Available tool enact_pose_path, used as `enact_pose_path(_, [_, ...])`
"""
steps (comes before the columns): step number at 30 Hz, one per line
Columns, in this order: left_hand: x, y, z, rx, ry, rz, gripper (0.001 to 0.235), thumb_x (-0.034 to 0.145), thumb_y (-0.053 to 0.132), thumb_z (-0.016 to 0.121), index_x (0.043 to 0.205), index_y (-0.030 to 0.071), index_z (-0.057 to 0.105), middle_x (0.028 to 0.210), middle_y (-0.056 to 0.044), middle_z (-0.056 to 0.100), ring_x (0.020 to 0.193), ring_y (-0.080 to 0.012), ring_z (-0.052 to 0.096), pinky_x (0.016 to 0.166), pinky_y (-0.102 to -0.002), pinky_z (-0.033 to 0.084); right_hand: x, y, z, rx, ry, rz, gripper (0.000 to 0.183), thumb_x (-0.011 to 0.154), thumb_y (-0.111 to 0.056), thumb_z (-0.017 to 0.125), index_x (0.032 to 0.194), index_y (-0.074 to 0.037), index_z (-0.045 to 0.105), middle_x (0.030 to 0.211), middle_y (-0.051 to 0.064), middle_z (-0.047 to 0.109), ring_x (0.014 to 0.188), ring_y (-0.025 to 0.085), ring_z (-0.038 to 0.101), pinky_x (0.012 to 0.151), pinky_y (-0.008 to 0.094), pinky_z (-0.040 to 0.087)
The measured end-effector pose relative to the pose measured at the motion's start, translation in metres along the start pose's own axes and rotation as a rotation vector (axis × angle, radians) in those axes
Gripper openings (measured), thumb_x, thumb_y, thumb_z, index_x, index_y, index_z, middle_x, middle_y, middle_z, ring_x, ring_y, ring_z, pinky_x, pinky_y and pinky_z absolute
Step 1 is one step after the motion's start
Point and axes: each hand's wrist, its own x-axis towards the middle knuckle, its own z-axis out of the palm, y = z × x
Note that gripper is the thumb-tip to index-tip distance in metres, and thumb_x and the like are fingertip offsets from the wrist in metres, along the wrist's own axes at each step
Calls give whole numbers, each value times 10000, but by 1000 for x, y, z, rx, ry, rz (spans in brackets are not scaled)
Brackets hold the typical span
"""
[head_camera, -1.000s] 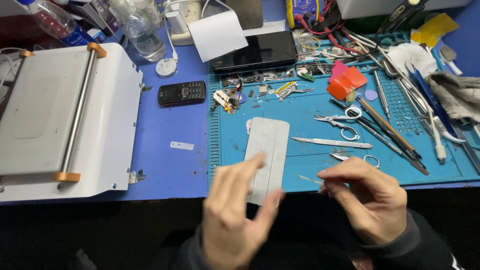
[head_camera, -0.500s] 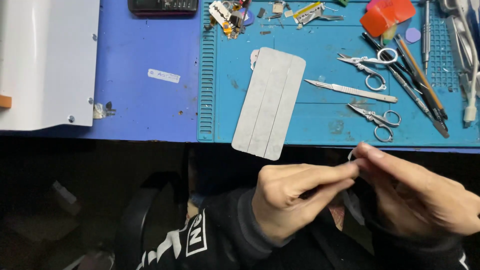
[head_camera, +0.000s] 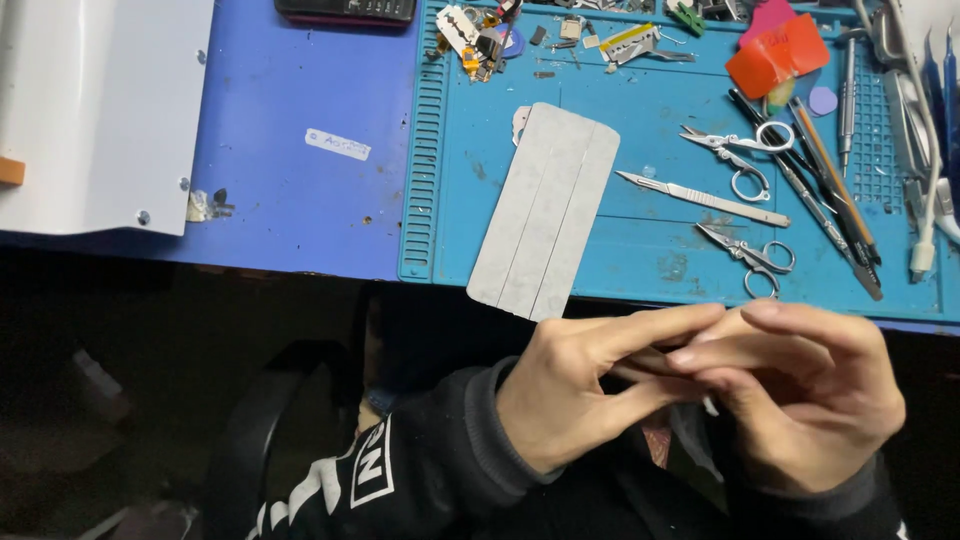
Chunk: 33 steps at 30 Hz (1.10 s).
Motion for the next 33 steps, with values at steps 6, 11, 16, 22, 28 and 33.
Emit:
enact_pose_path(6, [-2,0,0,-230,-23,-197,481,985,38,749,1447,39,614,1195,-136,767,1050,-165,783,947,-268,648,-2,-3,6,-267,44,-101,442,891,136,734,1274,52,530,1033,215,718,991,268,756,898,359,645])
enact_pose_path(11, [4,-1,-1,-395,7,-307,440,960,18,746,1386,16,638,1172,-127,773,1070,-157,764,962,-278,633,1,-2,7,-196,69,-154,423,897,150,717,1252,52,509,1086,209,703,990,252,747,907,360,654])
enact_pose_path(16, [10,5,-7,85,81,134,255,921,1,762,1167,44,708,1193,-112,729,1049,-241,767,922,-293,638,7,-1,4,-47,-46,-121,512,859,153,679,1315,33,477,1187,180,590,1029,196,696,858,343,650])
enact_pose_path(22, [8,11,-22,402,-2,316,212,979,52,730,1190,73,723,1152,-47,733,1032,-211,756,819,-284,625,18,17,-6,371,-345,95,573,931,140,595,1458,-11,426,1344,260,562,1136,254,674,925,353,619])
enact_pose_path(28, [20,21,-29,654,-99,425,215,928,92,705,1135,32,698,1068,-66,715,977,-225,732,794,-329,594,25,13,-4,387,-486,108,326,956,118,486,1242,-30,438,1596,324,394,1420,302,512,1044,400,500])
enact_pose_path(33, [31,24,-33,722,-210,499,173,923,91,714,1063,-3,674,978,-80,668,900,-230,709,780,-350,580,27,9,-12,524,-585,98,274,1002,100,459,1225,-53,415,1669,312,273,1407,315,515,1036,408,520])
